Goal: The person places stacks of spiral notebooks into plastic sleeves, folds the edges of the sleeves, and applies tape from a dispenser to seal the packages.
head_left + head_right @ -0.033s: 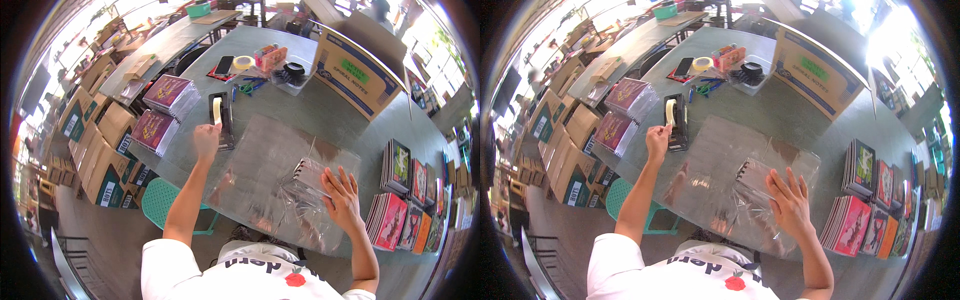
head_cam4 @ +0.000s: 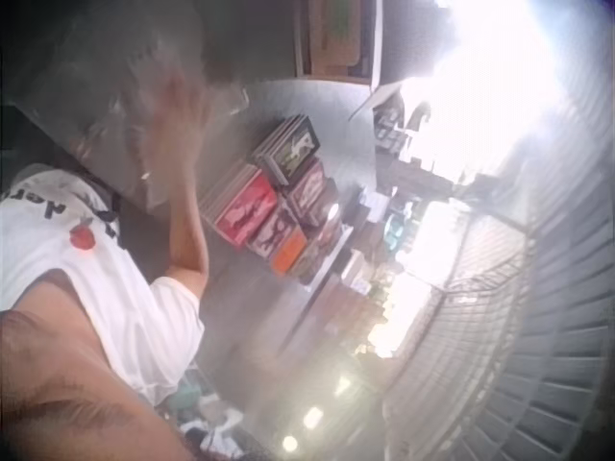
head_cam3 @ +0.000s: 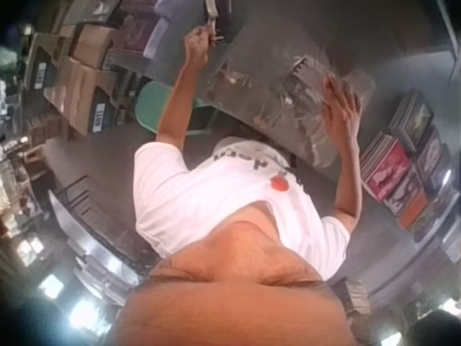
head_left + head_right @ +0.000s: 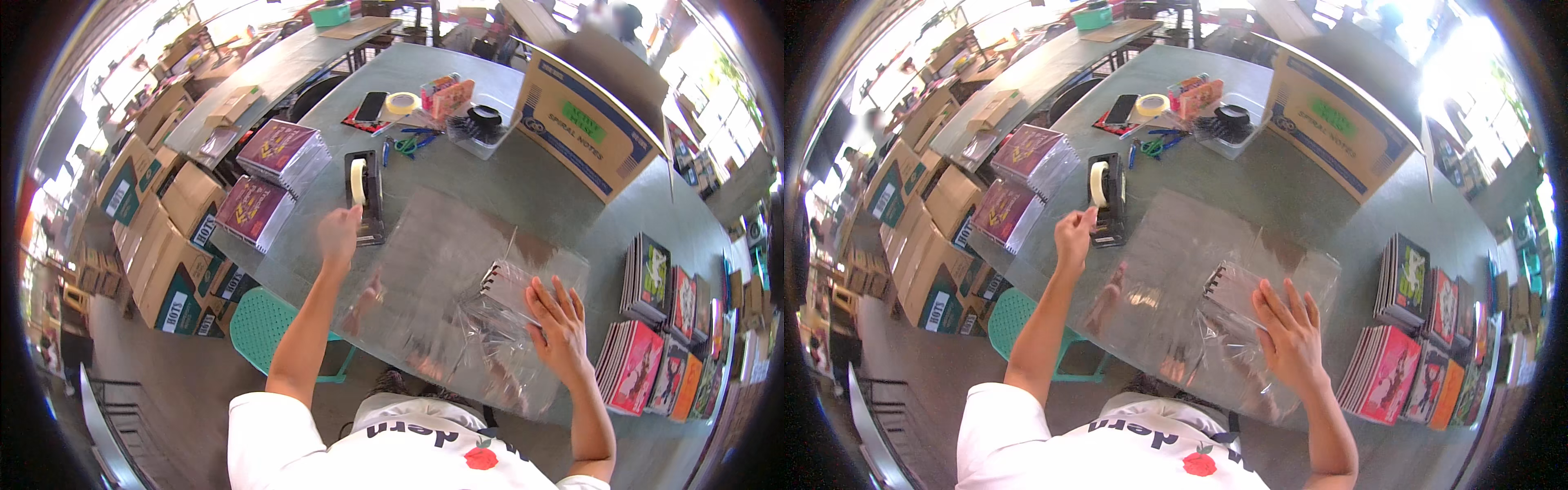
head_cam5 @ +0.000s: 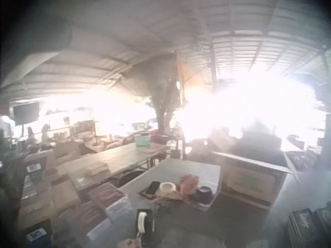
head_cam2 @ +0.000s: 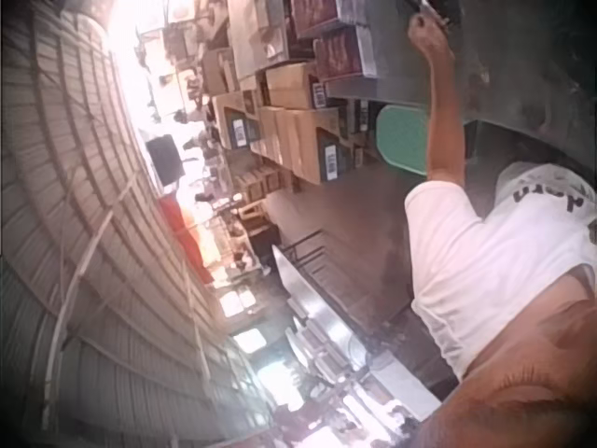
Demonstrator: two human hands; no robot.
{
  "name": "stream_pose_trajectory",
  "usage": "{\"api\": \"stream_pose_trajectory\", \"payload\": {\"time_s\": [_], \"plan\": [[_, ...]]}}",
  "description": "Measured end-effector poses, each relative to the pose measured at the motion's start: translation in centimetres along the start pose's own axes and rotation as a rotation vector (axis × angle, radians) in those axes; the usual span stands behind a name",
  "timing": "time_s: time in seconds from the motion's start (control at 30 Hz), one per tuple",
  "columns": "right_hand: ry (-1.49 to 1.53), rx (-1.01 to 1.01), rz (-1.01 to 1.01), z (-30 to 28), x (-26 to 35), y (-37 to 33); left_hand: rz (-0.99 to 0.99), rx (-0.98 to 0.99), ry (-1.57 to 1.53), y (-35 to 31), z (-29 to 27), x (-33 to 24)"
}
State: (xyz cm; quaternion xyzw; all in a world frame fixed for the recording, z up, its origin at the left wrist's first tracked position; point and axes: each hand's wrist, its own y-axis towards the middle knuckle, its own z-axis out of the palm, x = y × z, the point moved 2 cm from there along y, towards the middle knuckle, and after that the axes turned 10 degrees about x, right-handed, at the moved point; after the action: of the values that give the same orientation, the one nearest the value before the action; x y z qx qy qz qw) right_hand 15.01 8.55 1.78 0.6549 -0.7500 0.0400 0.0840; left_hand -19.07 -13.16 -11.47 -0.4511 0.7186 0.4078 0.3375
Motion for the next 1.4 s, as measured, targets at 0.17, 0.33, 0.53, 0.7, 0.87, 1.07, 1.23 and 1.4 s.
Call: {"api": "stream_pose_trajectory", "payload": {"time_s": [0.17, 0.33, 0.53, 0.7, 0.87, 1.07, 1.23, 1.4], "plan": [[0.007, -0.037, -0.038, -0.3, 0.0, -0.1, -0.104, 0.368, 0.320, -3.9, -3.1, 3.2], [-0.017, -0.027, -0.036, -0.1, -0.3, 0.0, -0.176, 0.752, -0.201, -10.5, 0.3, -9.8], [0.000, 0.005, -0.080, -0.3, -0.5, -0.1, -0.127, 0.835, -0.581, -19.0, 8.4, -18.3], [0.105, 0.066, -0.117, -1.3, -0.4, 0.0, 0.111, 0.552, -0.081, -19.6, 10.6, -15.5], [0.366, 0.119, 0.012, -2.0, -2.3, 2.9, 0.307, 0.801, -0.248, -24.6, 12.8, -14.8], [0.161, 0.179, 0.096, -3.0, 3.0, 6.6, -0.886, 1.551, -1.096, -32.3, 20.7, -17.5], [0.849, -0.093, 0.101, -5.2, -4.3, -1.3, -0.467, 1.184, -1.452, -24.3, 16.5, -13.1], [1.080, -0.366, 0.113, 2.4, -3.7, -1.3, -0.201, 0.768, -0.871, -15.2, 9.2, -15.5]]}}
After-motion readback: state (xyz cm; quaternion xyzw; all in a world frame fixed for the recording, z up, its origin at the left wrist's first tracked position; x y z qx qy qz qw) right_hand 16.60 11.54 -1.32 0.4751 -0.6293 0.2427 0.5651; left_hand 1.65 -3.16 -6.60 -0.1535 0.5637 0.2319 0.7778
